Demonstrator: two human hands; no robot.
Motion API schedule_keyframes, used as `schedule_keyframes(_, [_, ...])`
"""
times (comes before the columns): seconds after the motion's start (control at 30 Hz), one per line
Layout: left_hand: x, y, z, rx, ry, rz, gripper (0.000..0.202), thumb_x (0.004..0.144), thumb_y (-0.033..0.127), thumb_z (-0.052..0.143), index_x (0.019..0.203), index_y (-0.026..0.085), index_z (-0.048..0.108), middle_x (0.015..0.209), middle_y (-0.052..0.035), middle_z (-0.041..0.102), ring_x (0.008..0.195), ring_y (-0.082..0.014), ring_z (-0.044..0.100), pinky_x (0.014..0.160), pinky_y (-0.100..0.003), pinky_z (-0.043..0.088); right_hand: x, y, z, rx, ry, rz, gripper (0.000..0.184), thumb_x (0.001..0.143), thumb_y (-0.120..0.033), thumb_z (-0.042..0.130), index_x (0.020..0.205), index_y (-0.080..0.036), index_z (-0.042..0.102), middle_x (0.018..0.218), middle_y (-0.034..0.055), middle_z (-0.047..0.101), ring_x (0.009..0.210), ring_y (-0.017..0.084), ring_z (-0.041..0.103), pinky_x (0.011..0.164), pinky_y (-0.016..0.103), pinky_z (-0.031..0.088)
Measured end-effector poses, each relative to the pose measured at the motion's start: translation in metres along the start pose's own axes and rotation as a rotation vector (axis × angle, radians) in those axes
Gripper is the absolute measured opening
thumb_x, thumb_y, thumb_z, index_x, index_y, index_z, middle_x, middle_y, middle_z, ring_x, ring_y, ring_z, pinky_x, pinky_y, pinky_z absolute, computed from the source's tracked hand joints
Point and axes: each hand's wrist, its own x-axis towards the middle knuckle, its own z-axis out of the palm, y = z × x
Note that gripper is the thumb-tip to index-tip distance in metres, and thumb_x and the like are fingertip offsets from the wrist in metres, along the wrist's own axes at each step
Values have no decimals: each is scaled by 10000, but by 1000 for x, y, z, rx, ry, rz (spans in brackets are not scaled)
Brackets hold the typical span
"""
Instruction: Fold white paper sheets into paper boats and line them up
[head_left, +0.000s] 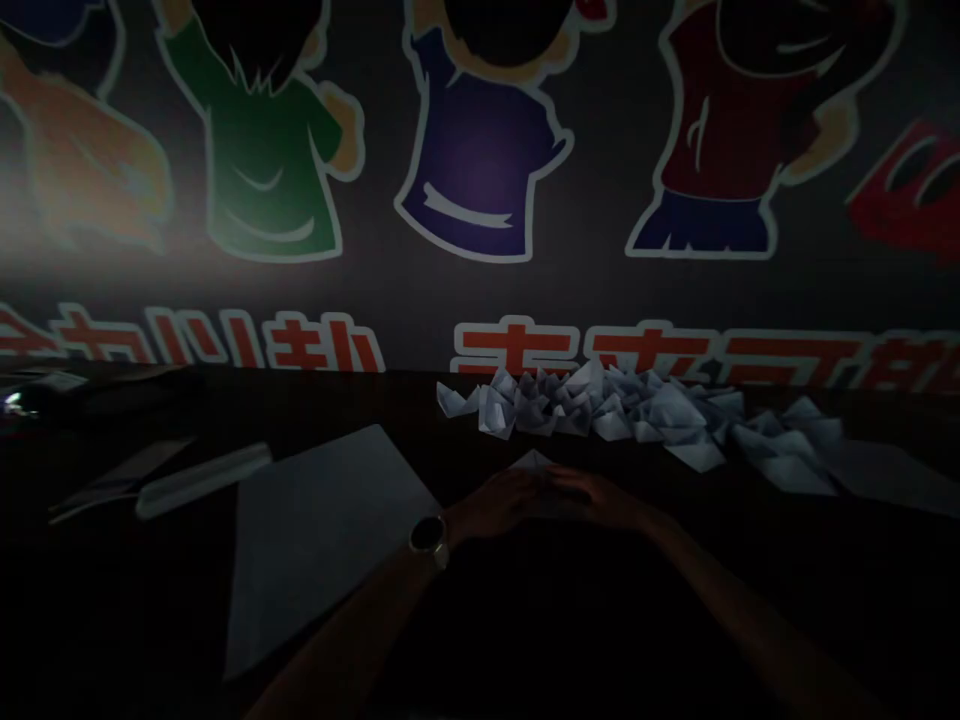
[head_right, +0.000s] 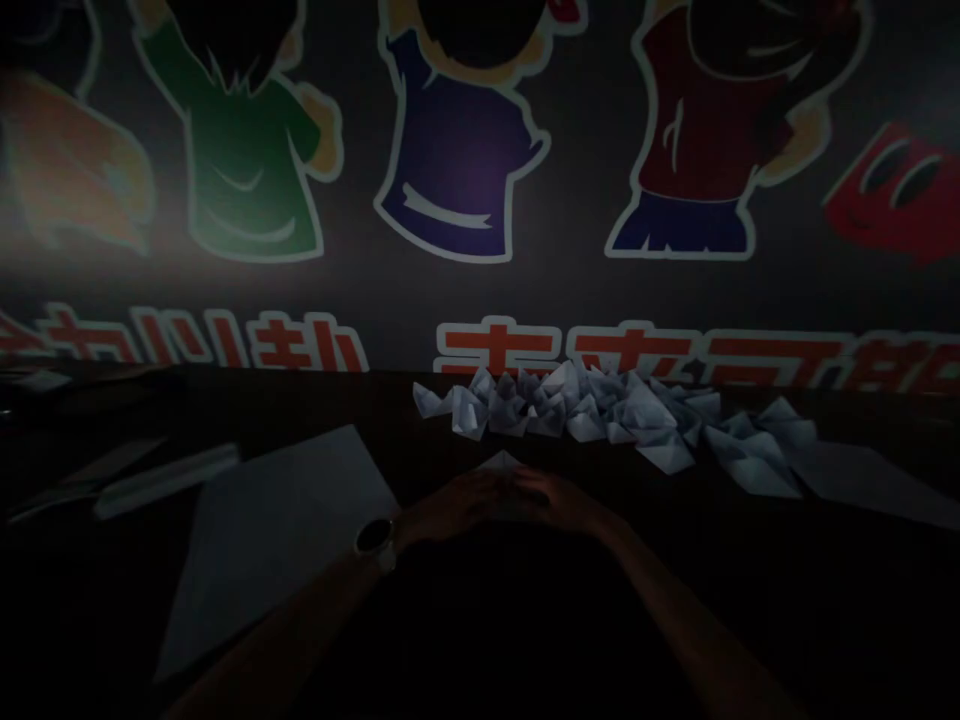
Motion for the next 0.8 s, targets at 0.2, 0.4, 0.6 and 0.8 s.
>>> schedule_keyframes(0.2, [0, -1, 0, 16, 24, -67, 289, 918, 289, 356, 1106, 243, 570, 1198, -16, 567, 1120, -187, 491, 966, -348, 356, 3, 0, 0, -10, 27, -7, 407, 865, -459, 426, 1155, -222, 586, 1349, 62, 448, 1242, 235, 392, 1038, 425, 283])
schedule_keyframes(0.4, [5, 1, -2, -43, 58, -398, 256, 859, 355, 460, 1017, 277, 646, 1108, 10, 637, 1027, -206, 554, 871, -335, 411, 6, -8, -2, 2, 141, 92, 254, 791, -367, 549, 941, -201, 667, 1031, 58, 674, 971, 264, 606, 854, 375, 454])
schedule_keyframes(0.6, [14, -3, -2, -128, 32, -686, 312, 807, 452, 489, 930, 234, 676, 930, -18, 695, 831, -181, 638, 638, -230, 445, 10, 1, 6, -103, 158, 162, 224, 745, -277, 576, 951, -220, 647, 1024, 61, 674, 949, 258, 614, 824, 361, 461])
schedule_keyframes(0.8, [14, -4, 0, -110, 80, -671, 292, 811, 422, 493, 914, 212, 668, 944, -20, 687, 844, -184, 628, 667, -239, 438, 8, 11, 9, -135, 146, 148, 311, 760, -242, 528, 1060, -209, 605, 1140, 75, 618, 1021, 236, 582, 866, 348, 438])
